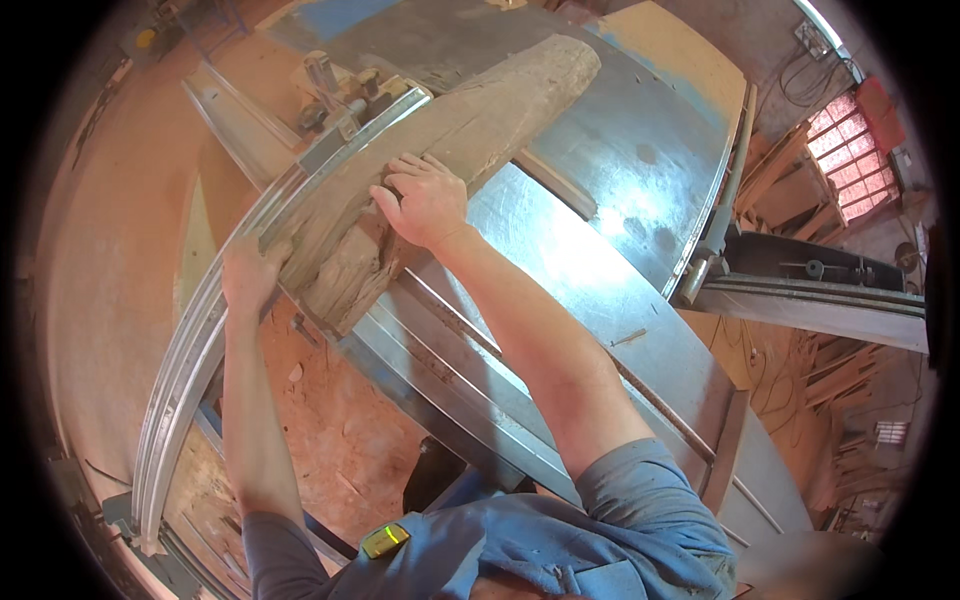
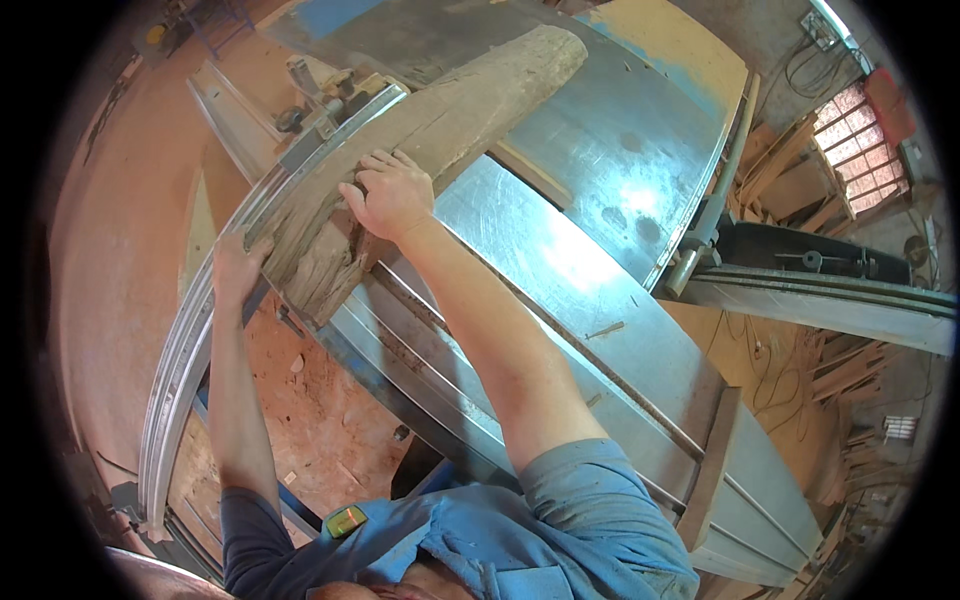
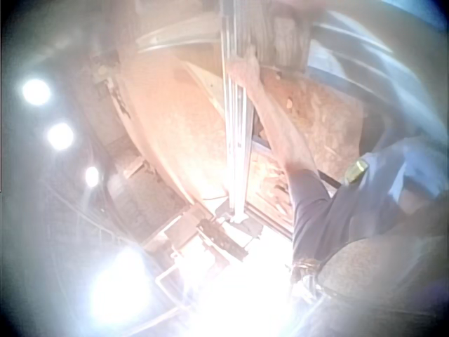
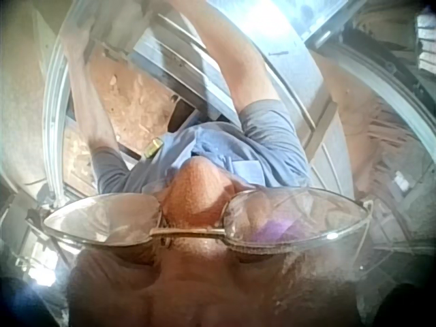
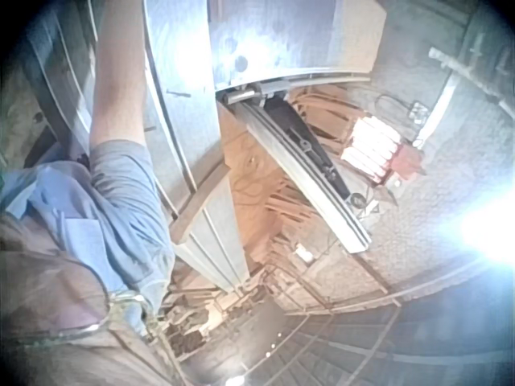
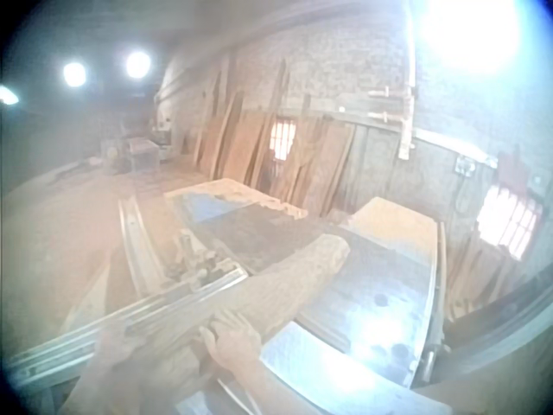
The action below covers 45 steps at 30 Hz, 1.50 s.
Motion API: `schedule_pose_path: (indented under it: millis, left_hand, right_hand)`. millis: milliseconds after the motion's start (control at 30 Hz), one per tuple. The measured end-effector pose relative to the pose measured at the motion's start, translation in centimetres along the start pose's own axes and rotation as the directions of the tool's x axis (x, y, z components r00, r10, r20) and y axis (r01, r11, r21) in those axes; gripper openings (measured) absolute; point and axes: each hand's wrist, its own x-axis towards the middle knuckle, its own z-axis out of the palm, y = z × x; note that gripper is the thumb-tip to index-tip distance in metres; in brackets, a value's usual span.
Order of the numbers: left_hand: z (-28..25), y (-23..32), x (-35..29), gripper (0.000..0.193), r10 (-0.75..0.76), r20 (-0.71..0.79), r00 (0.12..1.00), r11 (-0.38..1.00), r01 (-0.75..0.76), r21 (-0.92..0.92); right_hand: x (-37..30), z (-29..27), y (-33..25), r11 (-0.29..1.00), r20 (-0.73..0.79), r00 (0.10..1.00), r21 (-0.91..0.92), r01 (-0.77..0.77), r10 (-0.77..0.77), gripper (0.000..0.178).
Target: The person selects a piece of lumber from a pile, carries it to a table saw, and cuts it into smaller pieces. The person then measures the cut pieces with a tape measure and continues cutting additional pieces.
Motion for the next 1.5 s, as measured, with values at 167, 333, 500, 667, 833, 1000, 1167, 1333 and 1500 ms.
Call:
schedule_pose_path:
  millis: [167, 333, 500, 667, 833, 1000, 1167, 1333, 1500]
  left_hand:
    - [0.5, -0.8, -0.1, 0.052, 0.038, -0.044, 0.998, 0.999, -0.039, -0.023]
    - [-1.1, 1.2, -0.2, 0.052, 0.010, 0.049, 0.999, 0.994, -0.004, -0.110]
    - [-0.1, 0.5, -0.5, 0.050, 0.046, -0.090, 0.995, 0.998, -0.049, -0.036]
    - [0.5, 0.0, -0.2, 0.050, 0.049, -0.067, 0.997, 0.999, -0.049, 0.001]
    - [-0.2, 0.8, -0.2, 0.050, 0.000, -0.011, 1.000, 0.999, -0.001, -0.040]
    - [-0.2, 0.6, -0.4, 0.047, 0.038, -0.065, 0.997, 0.998, -0.041, -0.047]
    - [-0.3, 0.6, -0.3, 0.049, 0.032, -0.020, 0.999, 0.996, -0.034, -0.079]
    - [0.3, -0.1, -0.1, 0.050, 0.041, -0.031, 0.999, 0.998, -0.043, -0.041]
    - [0.1, 0.8, -0.6, 0.051, 0.035, -0.061, 0.998, 0.999, -0.037, -0.032]
  right_hand:
    - [-0.1, -0.5, -0.4, 1.000, 0.021, 1.000, 0.004, 0.003, -0.003, 0.028]
    - [-0.2, -0.6, -0.2, 0.999, 0.046, 0.999, 0.029, -0.014, 0.012, 0.028]
    - [-0.5, 0.1, 0.0, 0.999, -0.007, 1.000, -0.032, 0.021, -0.022, 0.034]
    - [-0.7, -0.2, -0.1, 1.000, 0.025, 1.000, 0.003, -0.002, 0.002, 0.030]
    - [-0.7, 0.1, 0.4, 0.999, 0.077, 0.996, 0.017, -0.035, 0.034, 0.036]
    - [-0.7, 0.6, 0.2, 0.999, 0.062, 0.998, -0.023, -0.023, 0.025, 0.039]
    - [-0.7, 0.3, 0.1, 0.999, 0.057, 0.998, -0.040, -0.030, 0.033, 0.039]
    - [-0.8, 0.2, -0.1, 0.999, 0.071, 0.997, -0.034, -0.027, 0.030, 0.038]
    - [-1.0, 0.5, 0.3, 0.999, 0.009, 1.000, -0.046, -0.010, 0.010, 0.038]
